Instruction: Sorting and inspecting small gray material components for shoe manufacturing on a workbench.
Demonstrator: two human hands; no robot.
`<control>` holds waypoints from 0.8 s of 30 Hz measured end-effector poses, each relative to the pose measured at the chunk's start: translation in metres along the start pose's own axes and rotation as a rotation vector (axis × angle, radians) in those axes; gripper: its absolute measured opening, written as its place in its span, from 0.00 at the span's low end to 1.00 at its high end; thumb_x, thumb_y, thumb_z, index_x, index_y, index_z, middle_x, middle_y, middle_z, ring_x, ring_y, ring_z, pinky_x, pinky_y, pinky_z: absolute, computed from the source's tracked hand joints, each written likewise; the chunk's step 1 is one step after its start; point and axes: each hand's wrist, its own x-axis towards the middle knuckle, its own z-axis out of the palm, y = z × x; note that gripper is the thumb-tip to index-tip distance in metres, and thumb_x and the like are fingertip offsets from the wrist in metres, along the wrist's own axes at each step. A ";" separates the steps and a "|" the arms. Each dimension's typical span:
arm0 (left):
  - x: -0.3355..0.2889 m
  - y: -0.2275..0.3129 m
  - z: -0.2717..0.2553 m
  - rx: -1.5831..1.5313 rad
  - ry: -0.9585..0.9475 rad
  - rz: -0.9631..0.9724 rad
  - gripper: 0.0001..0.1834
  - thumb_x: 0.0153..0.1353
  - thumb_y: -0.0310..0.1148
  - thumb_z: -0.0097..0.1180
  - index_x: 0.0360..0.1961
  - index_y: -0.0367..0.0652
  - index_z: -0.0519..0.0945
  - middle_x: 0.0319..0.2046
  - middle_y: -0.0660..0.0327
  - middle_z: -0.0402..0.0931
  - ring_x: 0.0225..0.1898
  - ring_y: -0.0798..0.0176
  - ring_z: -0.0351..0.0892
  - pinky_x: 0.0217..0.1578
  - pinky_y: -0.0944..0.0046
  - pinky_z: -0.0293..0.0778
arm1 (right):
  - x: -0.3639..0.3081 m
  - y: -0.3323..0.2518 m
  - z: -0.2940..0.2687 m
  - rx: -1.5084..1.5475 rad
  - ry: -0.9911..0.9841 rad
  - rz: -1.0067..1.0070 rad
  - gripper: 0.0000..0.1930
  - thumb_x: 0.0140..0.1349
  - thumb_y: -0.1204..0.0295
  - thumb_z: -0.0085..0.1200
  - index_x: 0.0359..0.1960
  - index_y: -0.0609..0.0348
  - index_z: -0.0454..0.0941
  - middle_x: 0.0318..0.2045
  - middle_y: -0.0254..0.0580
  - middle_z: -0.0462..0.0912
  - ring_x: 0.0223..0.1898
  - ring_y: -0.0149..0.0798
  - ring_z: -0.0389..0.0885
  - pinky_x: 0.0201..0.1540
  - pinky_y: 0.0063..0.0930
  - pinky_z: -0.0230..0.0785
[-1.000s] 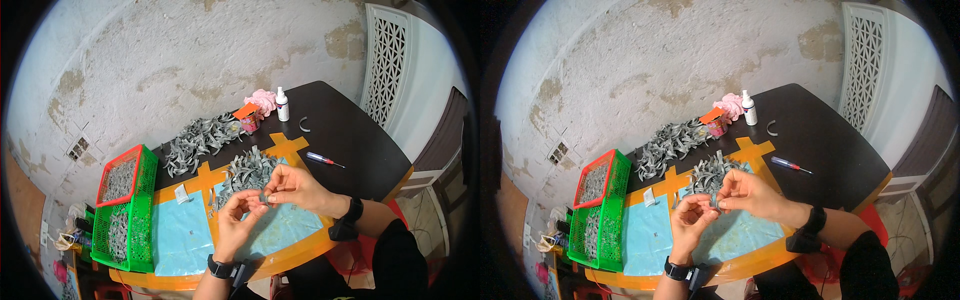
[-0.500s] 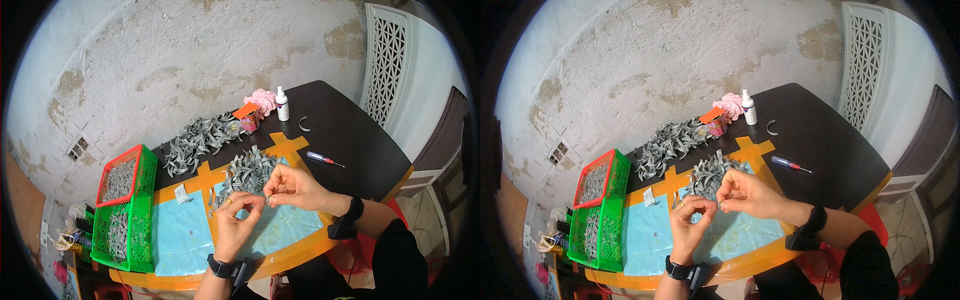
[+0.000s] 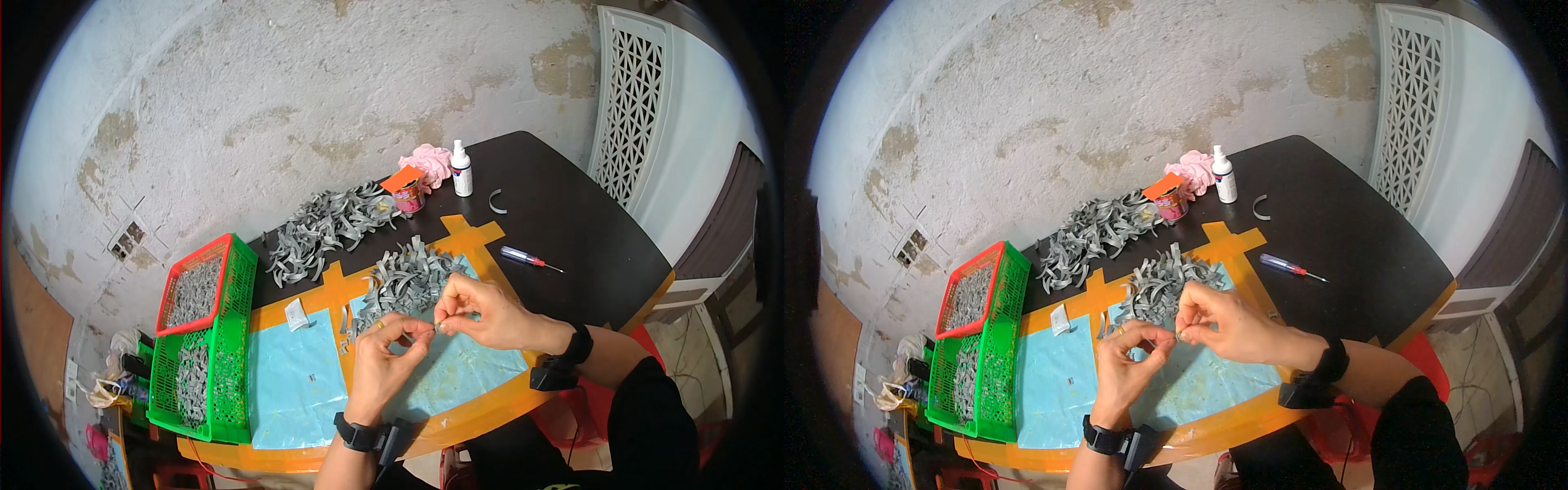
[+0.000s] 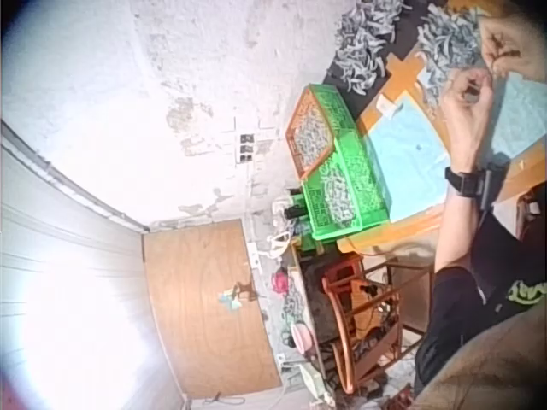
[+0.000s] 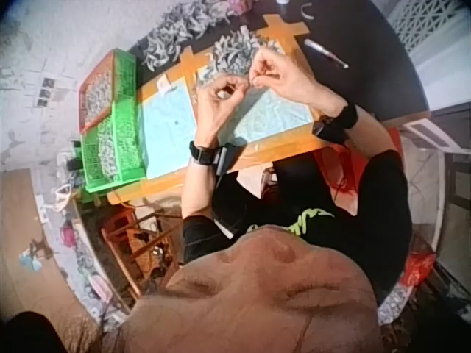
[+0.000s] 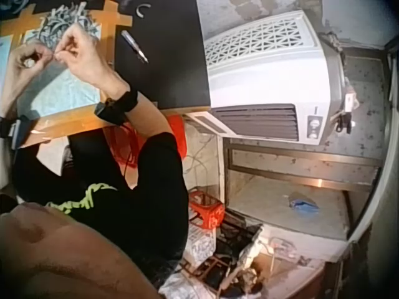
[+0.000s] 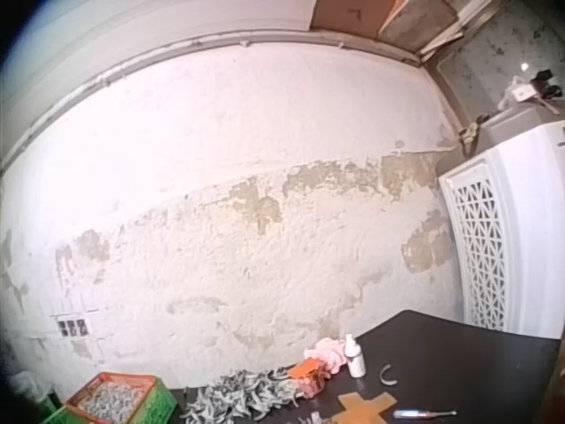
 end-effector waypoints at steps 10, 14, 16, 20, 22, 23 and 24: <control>0.000 0.003 0.001 0.082 -0.048 0.044 0.04 0.51 0.21 0.62 0.30 0.36 0.82 0.27 0.60 0.78 0.27 0.66 0.77 0.29 0.70 0.73 | -0.001 -0.001 -0.002 -0.258 0.034 -0.104 0.08 0.55 0.82 0.54 0.33 0.63 0.68 0.27 0.41 0.77 0.31 0.36 0.79 0.34 0.29 0.70; -0.002 0.004 -0.001 0.095 -0.061 0.027 0.04 0.52 0.21 0.61 0.31 0.36 0.80 0.28 0.60 0.77 0.28 0.66 0.77 0.29 0.69 0.73 | 0.000 -0.004 -0.001 -0.309 0.016 -0.118 0.07 0.56 0.81 0.54 0.33 0.63 0.68 0.27 0.43 0.78 0.32 0.40 0.80 0.34 0.30 0.70; 0.000 0.003 0.000 0.072 -0.078 0.009 0.04 0.53 0.21 0.61 0.31 0.35 0.79 0.28 0.60 0.77 0.28 0.67 0.77 0.29 0.69 0.73 | 0.000 -0.004 -0.002 -0.319 0.020 -0.132 0.07 0.56 0.81 0.54 0.33 0.64 0.68 0.27 0.43 0.78 0.32 0.40 0.80 0.34 0.30 0.70; -0.001 -0.001 0.000 0.058 -0.088 0.001 0.04 0.53 0.21 0.59 0.31 0.35 0.78 0.29 0.61 0.75 0.28 0.68 0.76 0.30 0.70 0.73 | 0.001 -0.001 -0.002 -0.287 0.032 -0.148 0.07 0.56 0.80 0.55 0.33 0.64 0.68 0.28 0.42 0.78 0.32 0.39 0.80 0.35 0.30 0.71; -0.001 -0.002 -0.001 0.054 -0.117 0.046 0.04 0.53 0.22 0.58 0.32 0.36 0.77 0.30 0.62 0.74 0.28 0.69 0.75 0.30 0.70 0.72 | 0.000 -0.001 -0.001 -0.288 0.036 -0.158 0.07 0.56 0.80 0.55 0.33 0.64 0.68 0.28 0.42 0.78 0.32 0.39 0.80 0.35 0.30 0.71; -0.002 -0.002 0.000 0.053 -0.118 0.047 0.04 0.53 0.22 0.58 0.32 0.36 0.77 0.30 0.62 0.74 0.28 0.69 0.75 0.30 0.70 0.72 | -0.001 -0.001 -0.001 -0.288 0.039 -0.169 0.07 0.56 0.80 0.55 0.33 0.64 0.69 0.28 0.42 0.78 0.32 0.38 0.80 0.36 0.30 0.71; -0.002 -0.002 0.001 0.053 -0.120 0.043 0.04 0.53 0.22 0.57 0.32 0.36 0.76 0.30 0.62 0.73 0.28 0.69 0.75 0.30 0.70 0.72 | -0.001 -0.001 -0.001 -0.288 0.038 -0.169 0.07 0.56 0.80 0.55 0.33 0.64 0.69 0.28 0.42 0.78 0.32 0.38 0.80 0.36 0.30 0.71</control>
